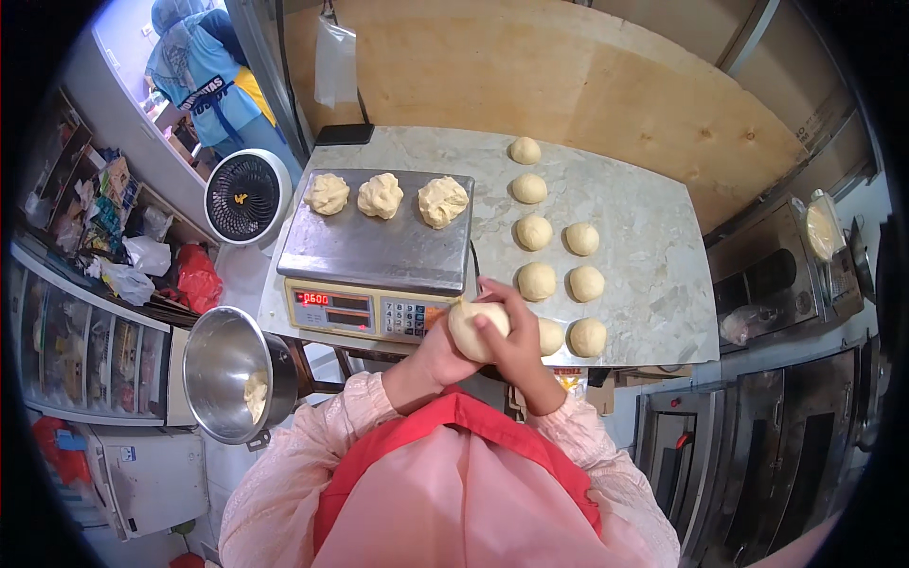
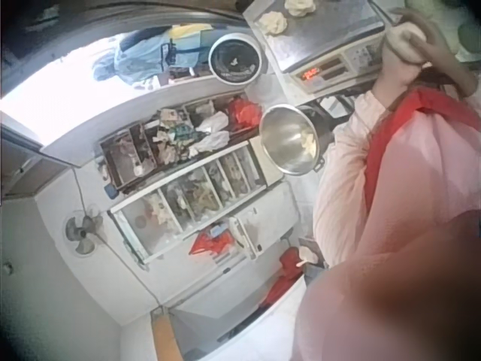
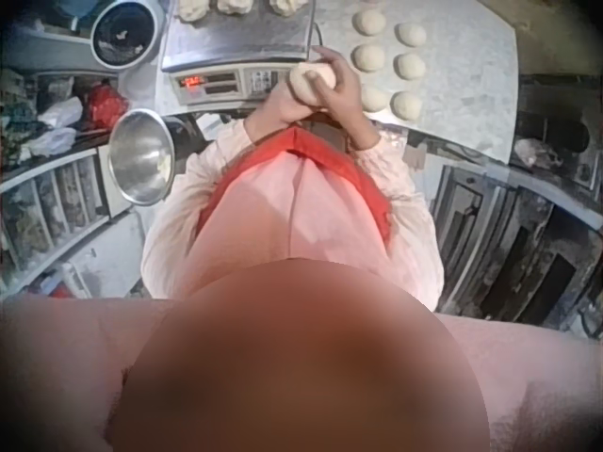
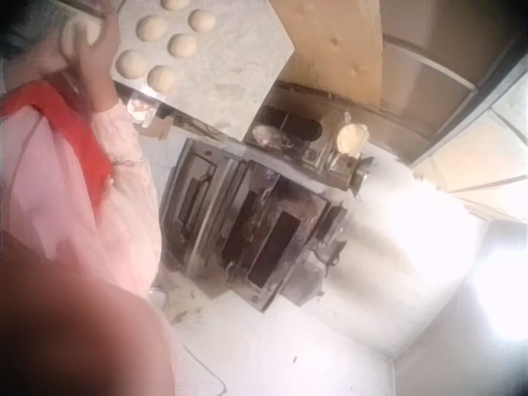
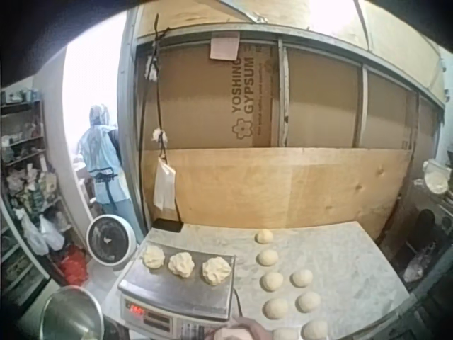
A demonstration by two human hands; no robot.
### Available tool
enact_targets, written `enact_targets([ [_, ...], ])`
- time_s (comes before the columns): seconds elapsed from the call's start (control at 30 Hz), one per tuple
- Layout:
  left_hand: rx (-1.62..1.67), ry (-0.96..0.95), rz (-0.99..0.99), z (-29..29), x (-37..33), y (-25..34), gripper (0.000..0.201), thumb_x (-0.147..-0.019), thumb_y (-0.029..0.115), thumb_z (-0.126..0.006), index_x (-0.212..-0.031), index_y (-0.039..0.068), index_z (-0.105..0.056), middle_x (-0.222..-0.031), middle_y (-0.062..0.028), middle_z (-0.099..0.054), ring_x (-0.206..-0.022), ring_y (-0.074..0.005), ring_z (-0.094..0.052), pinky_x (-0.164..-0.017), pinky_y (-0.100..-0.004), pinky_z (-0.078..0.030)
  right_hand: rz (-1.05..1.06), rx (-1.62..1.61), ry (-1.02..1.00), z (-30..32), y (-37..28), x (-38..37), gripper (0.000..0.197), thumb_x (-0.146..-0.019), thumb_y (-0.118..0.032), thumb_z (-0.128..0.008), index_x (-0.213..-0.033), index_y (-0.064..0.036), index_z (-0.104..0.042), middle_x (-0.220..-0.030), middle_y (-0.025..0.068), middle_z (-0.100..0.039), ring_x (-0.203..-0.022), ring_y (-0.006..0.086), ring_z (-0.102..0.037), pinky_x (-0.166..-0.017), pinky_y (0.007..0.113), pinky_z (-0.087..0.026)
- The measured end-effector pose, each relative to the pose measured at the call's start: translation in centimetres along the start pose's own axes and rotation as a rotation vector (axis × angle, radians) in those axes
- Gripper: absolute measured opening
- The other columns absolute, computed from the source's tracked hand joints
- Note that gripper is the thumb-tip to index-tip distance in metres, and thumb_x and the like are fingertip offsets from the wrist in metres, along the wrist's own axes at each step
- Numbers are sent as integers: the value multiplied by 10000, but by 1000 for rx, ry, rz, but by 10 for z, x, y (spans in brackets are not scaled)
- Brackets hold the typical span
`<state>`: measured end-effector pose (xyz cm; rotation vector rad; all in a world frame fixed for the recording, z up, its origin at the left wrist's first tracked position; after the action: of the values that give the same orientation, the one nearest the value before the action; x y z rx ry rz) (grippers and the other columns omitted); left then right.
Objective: Portioning dough using scissors and a digital scale, then shaping the pieces into round balls.
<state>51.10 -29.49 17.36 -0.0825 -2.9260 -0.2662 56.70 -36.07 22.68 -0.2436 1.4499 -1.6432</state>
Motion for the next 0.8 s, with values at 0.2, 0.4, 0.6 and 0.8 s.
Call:
enact_targets([
  [0.2,18,-120,55,-12,4,2,424,-847,355,-334,-1207,139,-395,-1229,-92,-407,-1136,-286,-383,-928,-497,-291,-638,-896,173,15,19,-3,379,-797,-124,-513,-1154,-38,-418,-809,72,-542,-709,133,-552,-595,235,-457],
  [0.4,-69,95,65,-8,-11,1,421,-862,382,-359,-1196,127,-391,-1161,-79,-464,-1065,-236,-459,-883,-418,-372,-257,-288,39,1,8,5,426,-772,-113,-544,-1172,-48,-411,-903,61,-513,-864,129,-472,-813,259,-368],
  [0.6,10,-107,59,-11,-14,-2,415,-877,299,-336,-1245,106,-342,-1208,-110,-422,-1070,-271,-449,-920,-409,-348,-234,-303,-105,15,-19,-3,589,-809,-267,-526,-1270,-18,-258,-1108,138,-434,-1039,195,-416,-918,310,-286],
  [0.8,140,-361,-215,-26,-7,17,433,-778,293,-492,-1173,120,-455,-1286,-80,-350,-1238,-338,-208,-976,-464,-263,89,-116,341,30,-14,23,752,-808,-422,-484,-1303,4,-110,-1308,196,-251,-1203,295,-274,-985,401,-191],
])
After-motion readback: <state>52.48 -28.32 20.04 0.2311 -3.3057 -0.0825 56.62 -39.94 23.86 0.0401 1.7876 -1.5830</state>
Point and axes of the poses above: each hand's wrist, its own x-axis away from the middle knuckle, its own z-axis out of the back of the hand, y = z × x, the point moved 4 cm from there along -x, towards the middle knuckle
